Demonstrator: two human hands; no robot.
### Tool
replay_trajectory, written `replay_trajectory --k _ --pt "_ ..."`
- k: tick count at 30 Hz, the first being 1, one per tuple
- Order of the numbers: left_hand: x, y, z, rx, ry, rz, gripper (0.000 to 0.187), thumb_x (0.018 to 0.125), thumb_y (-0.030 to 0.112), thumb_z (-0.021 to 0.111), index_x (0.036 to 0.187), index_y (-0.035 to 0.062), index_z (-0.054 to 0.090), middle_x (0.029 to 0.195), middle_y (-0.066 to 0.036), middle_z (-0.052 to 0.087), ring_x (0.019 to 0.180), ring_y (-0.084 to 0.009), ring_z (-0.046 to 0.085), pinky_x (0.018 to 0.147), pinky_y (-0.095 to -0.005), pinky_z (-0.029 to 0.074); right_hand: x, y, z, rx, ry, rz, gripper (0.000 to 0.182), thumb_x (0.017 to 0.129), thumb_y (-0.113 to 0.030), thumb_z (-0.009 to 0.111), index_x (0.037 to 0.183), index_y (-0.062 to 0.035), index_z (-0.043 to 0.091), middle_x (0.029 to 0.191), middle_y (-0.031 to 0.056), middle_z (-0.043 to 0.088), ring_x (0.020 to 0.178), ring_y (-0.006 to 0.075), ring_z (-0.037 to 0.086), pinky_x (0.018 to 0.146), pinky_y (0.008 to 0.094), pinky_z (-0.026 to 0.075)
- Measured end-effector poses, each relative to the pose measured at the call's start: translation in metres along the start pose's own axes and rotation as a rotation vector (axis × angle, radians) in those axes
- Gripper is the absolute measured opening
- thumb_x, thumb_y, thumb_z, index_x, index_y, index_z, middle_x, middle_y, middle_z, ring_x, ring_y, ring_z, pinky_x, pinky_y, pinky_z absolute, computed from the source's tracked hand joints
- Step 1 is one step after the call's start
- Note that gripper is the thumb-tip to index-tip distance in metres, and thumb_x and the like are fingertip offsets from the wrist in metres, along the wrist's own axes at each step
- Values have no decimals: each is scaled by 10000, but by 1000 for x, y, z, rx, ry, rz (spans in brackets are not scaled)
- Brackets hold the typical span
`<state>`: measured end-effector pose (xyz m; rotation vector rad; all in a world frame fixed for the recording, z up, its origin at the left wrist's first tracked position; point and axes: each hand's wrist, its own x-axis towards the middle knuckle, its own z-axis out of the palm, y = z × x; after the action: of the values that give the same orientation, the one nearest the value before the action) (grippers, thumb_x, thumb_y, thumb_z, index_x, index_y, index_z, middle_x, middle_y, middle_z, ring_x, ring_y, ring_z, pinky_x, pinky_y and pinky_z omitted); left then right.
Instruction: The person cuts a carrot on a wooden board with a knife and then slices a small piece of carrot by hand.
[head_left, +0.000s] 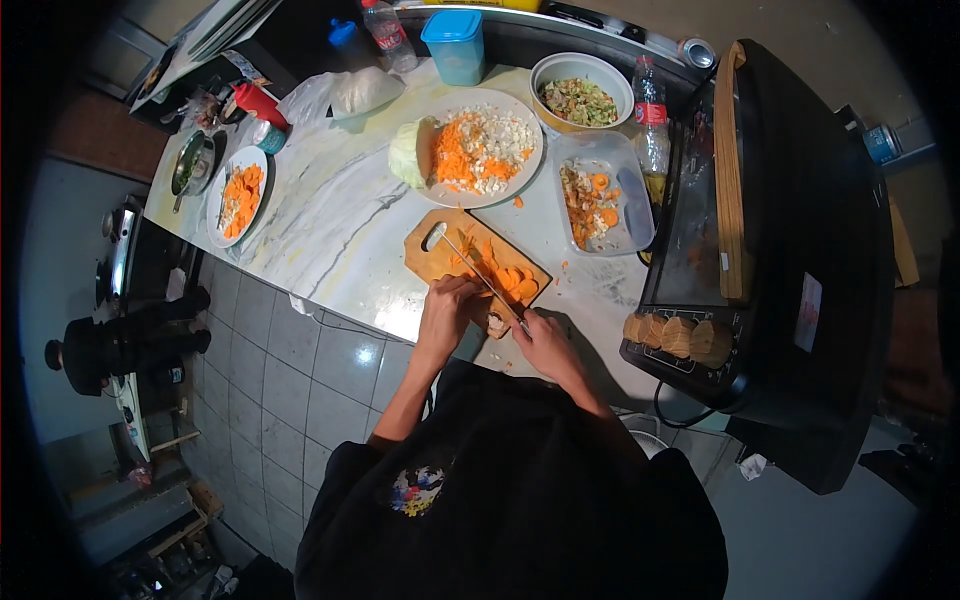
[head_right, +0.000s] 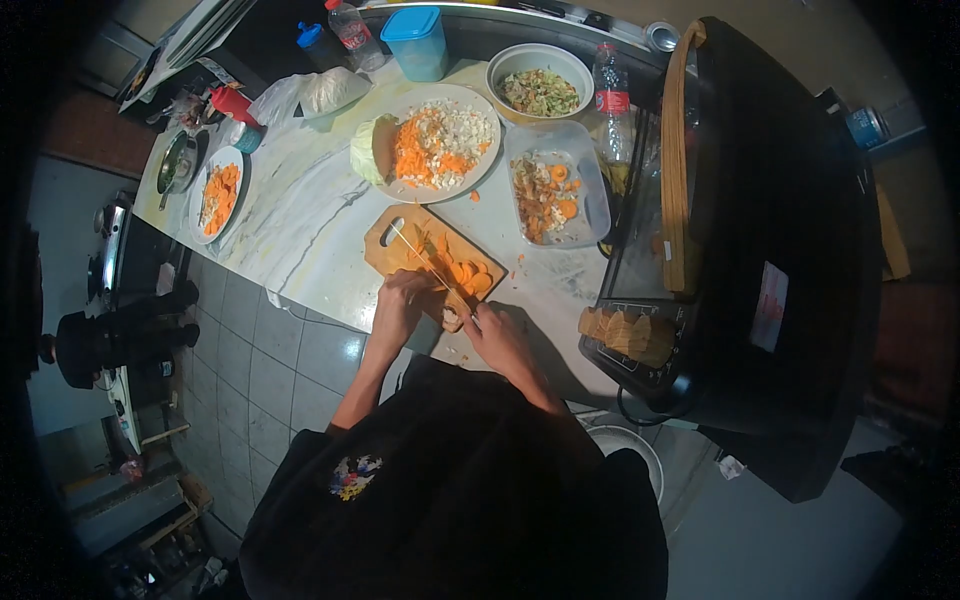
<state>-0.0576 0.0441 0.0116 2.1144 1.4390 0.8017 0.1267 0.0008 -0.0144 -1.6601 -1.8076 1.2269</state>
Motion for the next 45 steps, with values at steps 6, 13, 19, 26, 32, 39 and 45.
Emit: replay_trajectory --k 6,13,19,26,32,39,45 --pt "0 0 0 23 -29 5 192 660 -16 615 848 1 653 811 -114 625 788 -284 558 725 -343 396 -1 4 7 -53 34 36 290 889 -257 514 850 30 533 685 250 575 711 447 558 631 513 421" --pt "0 1 -1 19 -44 19 178 681 3 606 853 -6 651 816 -114 627 799 -281 556 730 -348 392 -1 5 10 -109 20 48 287 896 -259 505 878 26 534 727 257 586 737 446 560 650 515 429" --pt "1 1 0 74 -72 46 180 673 0 583 841 8 649 802 -106 619 800 -272 558 725 -345 405 -1 -8 3 -139 -2 91 303 897 -262 506 895 40 533 716 272 581 729 444 568 638 511 436" --pt "-2 -9 0 71 -73 102 210 657 28 567 853 15 644 813 -99 615 803 -267 558 739 -341 416 -3 -14 -2 -264 27 48 308 893 -253 514 909 53 538 667 271 580 690 435 585 610 501 452" --pt "-3 -9 -5 75 -66 172 214 664 32 552 857 17 642 834 -93 622 817 -261 560 743 -339 429 -2 -13 -4 -255 5 61 301 894 -250 512 914 49 542 656 273 575 688 433 587 608 497 455" --pt "-9 -12 -18 37 -76 156 276 583 -84 561 827 11 650 894 -85 636 838 -257 585 737 -329 469 -1 -4 1 -203 39 38 299 890 -258 515 932 35 553 672 252 590 672 433 581 606 494 452" --pt "-21 -20 -23 -72 -34 15 376 610 -155 534 932 -6 657 968 -107 631 888 -269 623 753 -318 516 1 3 4 -14 57 -42 269 886 -222 528 806 35 515 641 230 566 612 404 572 550 469 426"
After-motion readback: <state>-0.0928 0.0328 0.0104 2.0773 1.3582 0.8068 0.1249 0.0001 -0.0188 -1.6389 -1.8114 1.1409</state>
